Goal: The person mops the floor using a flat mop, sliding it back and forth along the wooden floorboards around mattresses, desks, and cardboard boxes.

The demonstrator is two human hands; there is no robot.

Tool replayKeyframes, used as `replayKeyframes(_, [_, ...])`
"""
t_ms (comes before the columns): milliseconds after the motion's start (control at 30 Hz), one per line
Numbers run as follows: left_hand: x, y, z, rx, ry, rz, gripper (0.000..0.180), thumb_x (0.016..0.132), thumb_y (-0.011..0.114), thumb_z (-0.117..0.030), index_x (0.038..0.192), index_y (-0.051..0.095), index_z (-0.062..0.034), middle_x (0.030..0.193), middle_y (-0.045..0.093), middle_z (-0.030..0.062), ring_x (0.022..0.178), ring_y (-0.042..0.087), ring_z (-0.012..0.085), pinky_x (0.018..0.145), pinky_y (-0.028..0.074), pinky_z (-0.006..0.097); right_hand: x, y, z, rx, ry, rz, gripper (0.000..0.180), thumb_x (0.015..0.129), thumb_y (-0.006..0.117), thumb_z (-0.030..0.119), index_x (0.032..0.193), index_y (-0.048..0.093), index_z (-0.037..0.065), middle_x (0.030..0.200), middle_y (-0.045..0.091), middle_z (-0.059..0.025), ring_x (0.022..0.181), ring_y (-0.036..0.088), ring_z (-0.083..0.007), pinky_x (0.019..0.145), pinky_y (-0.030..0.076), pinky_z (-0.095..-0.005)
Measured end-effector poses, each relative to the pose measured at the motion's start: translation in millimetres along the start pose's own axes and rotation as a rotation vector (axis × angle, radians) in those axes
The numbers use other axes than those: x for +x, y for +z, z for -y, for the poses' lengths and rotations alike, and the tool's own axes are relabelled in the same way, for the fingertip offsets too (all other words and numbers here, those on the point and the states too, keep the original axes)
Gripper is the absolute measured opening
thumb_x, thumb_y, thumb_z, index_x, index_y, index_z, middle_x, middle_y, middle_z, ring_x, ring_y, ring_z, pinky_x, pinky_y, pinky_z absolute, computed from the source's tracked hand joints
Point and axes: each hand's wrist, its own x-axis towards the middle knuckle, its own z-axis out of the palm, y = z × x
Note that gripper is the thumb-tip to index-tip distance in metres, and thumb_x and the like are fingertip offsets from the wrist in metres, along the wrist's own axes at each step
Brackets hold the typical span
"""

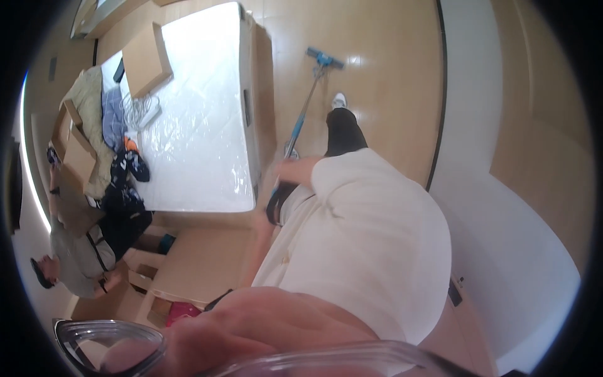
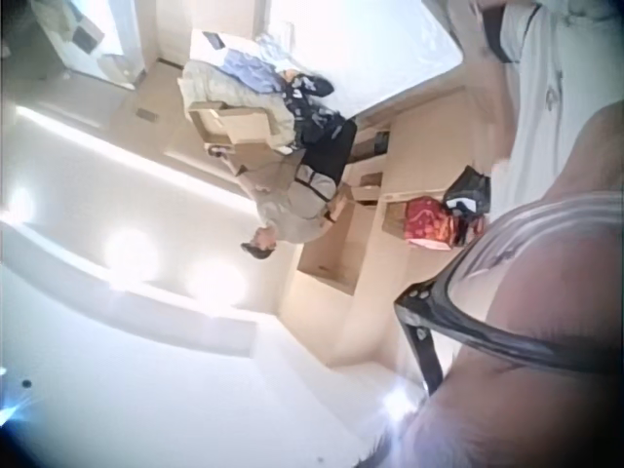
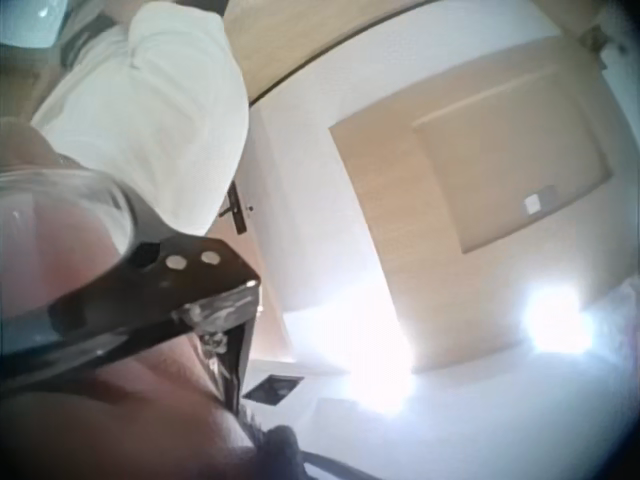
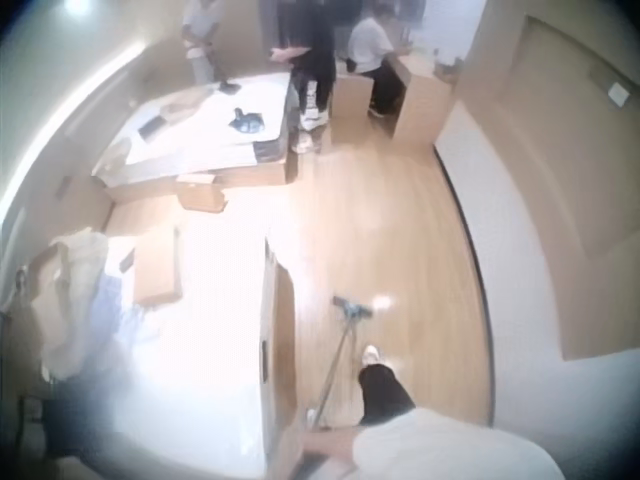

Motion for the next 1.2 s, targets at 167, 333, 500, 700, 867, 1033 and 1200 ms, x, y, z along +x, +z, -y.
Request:
replayKeyframes(167, [164.6, 73.8, -299.2, -0.003, 0.367, 0.165, 0.04, 0.082, 0.06, -0.04, 0.086, 0.063, -0.0009, 0.08, 0.065, 0.0244, 0.083, 0.063, 0.0453, 0.069, 0.049, 0.049, 74.0, -336.8, 72.4, 0.54, -0.184, -0.09, 0.024, 0.088, 0.05, 0.024, 0.084, 0.065, 0.006, 0.072, 0.062, -0.0137, 0.061, 0.057, -0.0267, 0.059, 0.05, -0.041])
replayKeyframes(333, [252.0, 42.9, -603.6, -0.723, 0.327, 0.507, 0.036, 0.096, 0.041, -0.038, 0.086, 0.059, -0.008, 0.06, 0.054, 0.0071, 0.043, 0.049, 0.0161, 0.039, 0.037, 0.034, 51.5, -580.5, 194.1, 0.683, -0.37, 0.207, 0.029, 0.097, 0.045, 0.028, 0.1, 0.059, 0.004, 0.091, 0.062, -0.0092, 0.082, 0.061, -0.0217, 0.074, 0.051, -0.0362])
replayKeyframes(500, [283.5, -6.0, -726.3, -1.035, 0.195, 0.842, 0.031, 0.095, 0.043, -0.034, 0.072, 0.046, -0.0146, 0.054, 0.037, -0.0018, 0.037, 0.033, 0.0107, 0.035, 0.027, 0.027, 25.4, -665.9, 235.8, 0.838, -0.487, 0.272, 0.027, 0.098, 0.045, 0.028, 0.1, 0.059, 0.004, 0.097, 0.063, -0.0106, 0.09, 0.061, -0.0246, 0.082, 0.051, -0.0385])
replayKeyframes(700, [280.3, -94.8, -564.0, -0.632, 0.479, 0.299, 0.055, 0.093, 0.043, -0.052, 0.108, 0.062, -0.0024, 0.07, 0.063, 0.0102, 0.051, 0.058, 0.0228, 0.046, 0.045, 0.035, 74.9, -504.7, 298.7, 0.94, -0.336, 0.435, 0.021, 0.093, 0.044, 0.013, 0.106, 0.054, 0.0, 0.094, 0.057, -0.0169, 0.087, 0.057, -0.0295, 0.085, 0.048, -0.0465])
replayKeyframes(867, [245.2, -124.4, -236.2, -0.128, 0.238, 0.111, 0.049, 0.089, 0.053, -0.045, 0.107, 0.063, -0.0007, 0.1, 0.065, 0.0261, 0.096, 0.062, 0.0422, 0.084, 0.047, 0.048, 72.8, -230.9, 280.8, 0.46, -0.14, 0.613, 0.025, 0.088, 0.045, 0.011, 0.106, 0.052, -0.005, 0.093, 0.056, -0.0207, 0.082, 0.057, -0.0342, 0.072, 0.049, -0.0497])
replayKeyframes(1033, [48.9, -147.6, -99.4, 0.203, -0.241, 0.039, 0.053, 0.087, 0.051, -0.051, 0.094, 0.067, -0.0005, 0.087, 0.067, 0.0238, 0.085, 0.065, 0.0401, 0.075, 0.05, 0.048, -75.7, -84.9, 219.4, -0.794, -1.166, 1.009, 0.02, 0.078, 0.059, 0.016, 0.088, 0.067, 0.001, 0.078, 0.066, -0.0175, 0.07, 0.063, -0.0293, 0.065, 0.051, -0.0406])
replayKeyframes(1200, [35.6, -146.3, -122.1, 0.05, -0.333, -0.1, 0.051, 0.088, 0.051, -0.048, 0.08, 0.068, -0.0003, 0.074, 0.064, 0.0258, 0.074, 0.065, 0.0415, 0.066, 0.049, 0.05, -95.5, -97.9, 225.0, -0.937, -1.158, 1.063, 0.015, 0.074, 0.064, 0.018, 0.081, 0.069, 0.005, 0.079, 0.068, -0.0156, 0.07, 0.064, -0.0302, 0.063, 0.05, -0.0421])
